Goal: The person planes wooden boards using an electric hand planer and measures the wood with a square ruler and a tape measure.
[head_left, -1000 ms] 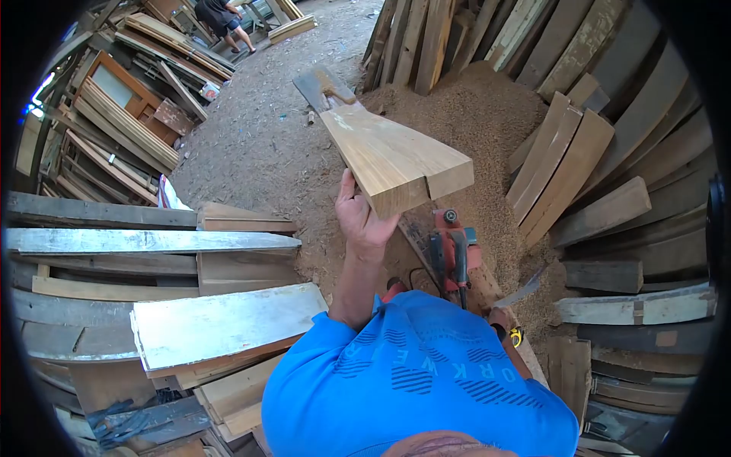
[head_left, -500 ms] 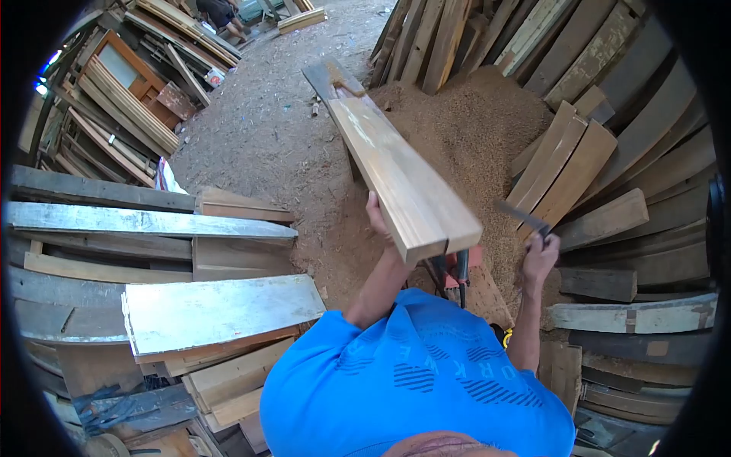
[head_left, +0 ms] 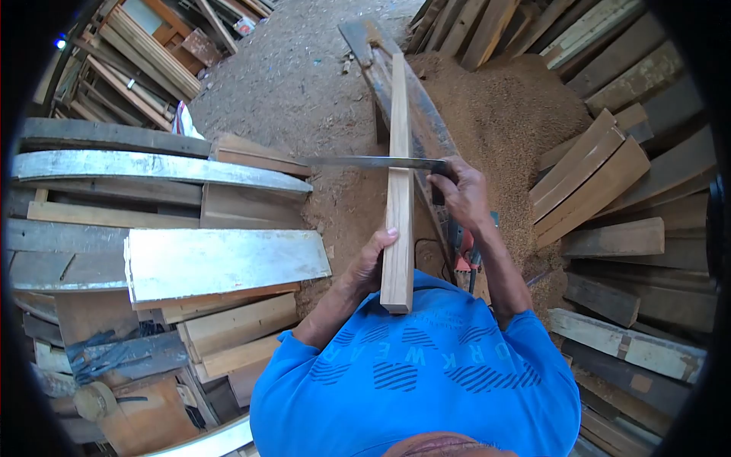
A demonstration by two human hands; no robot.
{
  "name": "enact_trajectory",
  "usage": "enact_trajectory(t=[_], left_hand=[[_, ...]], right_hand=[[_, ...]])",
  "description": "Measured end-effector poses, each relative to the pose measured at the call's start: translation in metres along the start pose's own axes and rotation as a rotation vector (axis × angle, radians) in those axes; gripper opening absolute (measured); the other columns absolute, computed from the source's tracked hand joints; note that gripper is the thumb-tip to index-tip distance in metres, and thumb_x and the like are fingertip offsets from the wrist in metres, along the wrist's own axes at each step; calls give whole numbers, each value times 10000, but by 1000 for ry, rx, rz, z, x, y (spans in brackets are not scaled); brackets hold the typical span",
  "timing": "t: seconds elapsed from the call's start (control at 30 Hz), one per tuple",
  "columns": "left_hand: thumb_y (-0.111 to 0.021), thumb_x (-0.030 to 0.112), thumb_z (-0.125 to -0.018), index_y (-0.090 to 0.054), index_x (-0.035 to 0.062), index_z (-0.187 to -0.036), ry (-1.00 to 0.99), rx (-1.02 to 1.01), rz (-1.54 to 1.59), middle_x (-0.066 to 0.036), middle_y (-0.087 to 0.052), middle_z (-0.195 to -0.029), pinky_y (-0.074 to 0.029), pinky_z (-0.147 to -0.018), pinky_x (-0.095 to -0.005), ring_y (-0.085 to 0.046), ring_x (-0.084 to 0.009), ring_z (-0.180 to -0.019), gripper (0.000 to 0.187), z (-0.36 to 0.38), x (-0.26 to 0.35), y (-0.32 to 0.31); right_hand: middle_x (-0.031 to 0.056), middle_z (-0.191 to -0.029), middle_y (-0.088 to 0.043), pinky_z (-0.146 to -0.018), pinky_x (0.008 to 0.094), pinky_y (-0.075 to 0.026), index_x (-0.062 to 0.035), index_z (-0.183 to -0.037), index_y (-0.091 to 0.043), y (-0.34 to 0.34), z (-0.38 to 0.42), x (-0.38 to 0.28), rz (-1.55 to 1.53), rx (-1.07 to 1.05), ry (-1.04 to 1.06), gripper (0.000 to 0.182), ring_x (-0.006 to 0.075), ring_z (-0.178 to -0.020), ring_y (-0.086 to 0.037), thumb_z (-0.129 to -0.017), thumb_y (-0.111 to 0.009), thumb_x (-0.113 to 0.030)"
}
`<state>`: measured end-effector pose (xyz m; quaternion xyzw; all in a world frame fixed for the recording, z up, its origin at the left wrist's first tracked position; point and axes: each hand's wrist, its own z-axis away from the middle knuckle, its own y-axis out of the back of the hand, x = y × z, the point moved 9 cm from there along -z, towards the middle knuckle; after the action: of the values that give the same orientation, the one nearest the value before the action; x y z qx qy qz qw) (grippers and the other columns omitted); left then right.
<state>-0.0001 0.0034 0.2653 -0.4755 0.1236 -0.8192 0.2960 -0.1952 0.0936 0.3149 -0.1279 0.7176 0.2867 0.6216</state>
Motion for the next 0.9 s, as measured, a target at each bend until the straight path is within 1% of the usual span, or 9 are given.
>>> enact_trajectory(t=[0.03, 0.07, 0.2, 0.4, 0.5, 0.73, 0.8, 0.83, 0.9], left_hand=[[-614, 601, -851, -539, -36, -1284, -7, 22, 9, -169, -671, -989, -596, -759, -394, -703, -259, -857, 774, 1, -5, 0], [-616, 608, -861, -542, -30, -1272, -18, 14, 18, -171, -668, -983, -597, -744, -390, -701, -259, -849, 763, -1, -9, 1], [-620, 629, -883, -548, -15, -1243, -69, -11, 25, -174, -659, -978, -596, -711, -376, -695, -246, -837, 741, -5, -16, 5], [-612, 651, -891, -509, -3, -1284, -106, 3, -48, -161, -642, -977, -588, -703, -369, -681, -228, -824, 770, -5, -10, 6], [-614, 652, -891, -476, 6, -1337, -125, -6, -99, -148, -621, -1021, -568, -743, -371, -659, -222, -880, 797, -4, -4, 7], [-619, 660, -901, -394, 64, -1491, -168, -43, -100, -103, -580, -1132, -513, -889, -360, -597, -186, -1042, 868, -9, 8, -4], [-620, 655, -918, -260, 84, -1565, -143, -144, -6, -87, -515, -1273, -475, -953, -344, -546, -175, -1127, 935, -10, 2, -6], [-617, 643, -930, -145, 96, -1612, -139, -215, 65, -75, -449, -1397, -440, -1000, -331, -497, -166, -1195, 994, -8, 3, -7], [-623, 620, -943, -28, 115, -1660, -193, -295, 89, -59, -399, -1516, -430, -1023, -312, -475, -151, -1239, 1060, -2, 12, -12]], right_hand=[[110, -897, -723, -753, 322, -531, -4, -1081, -679, -12, -3, 7, -61, -19, -39, 181, 159, -810, -672, -914, -705, -69], [107, -892, -733, -751, 347, -539, -10, -1065, -697, -22, -8, 14, -41, -3, 38, 173, 189, -783, -688, -908, -715, -79], [112, -874, -735, -751, 356, -537, -46, -1066, -712, -33, -9, 2, 21, -57, 126, 183, 200, -782, -700, -899, -740, -116], [159, -881, -720, -759, 400, -529, -37, -1076, -705, -38, -14, 2, 153, -158, 156, 181, 275, -805, -707, -925, -707, -137], [181, -898, -716, -772, 411, -527, -26, -1077, -698, -41, -15, 3, 110, -212, 142, 190, 296, -830, -707, -933, -699, -150], [164, -920, -729, -785, 388, -534, -10, -1092, -693, -38, -16, 0, 91, -234, 100, 179, 252, -852, -709, -929, -688, -84], [155, -920, -731, -784, 374, -535, -3, -1091, -693, -34, -14, -2, 104, -257, 80, 175, 233, -852, -706, -926, -685, -61], [153, -915, -728, -783, 370, -534, 1, -1086, -691, -32, -13, -5, 67, -259, 66, 171, 228, -851, -704, -926, -683, -57], [149, -904, -722, -783, 363, -532, 9, -1077, -687, -30, -10, -15, -12, -257, 39, 162, 219, -849, -699, -925, -679, -48]])
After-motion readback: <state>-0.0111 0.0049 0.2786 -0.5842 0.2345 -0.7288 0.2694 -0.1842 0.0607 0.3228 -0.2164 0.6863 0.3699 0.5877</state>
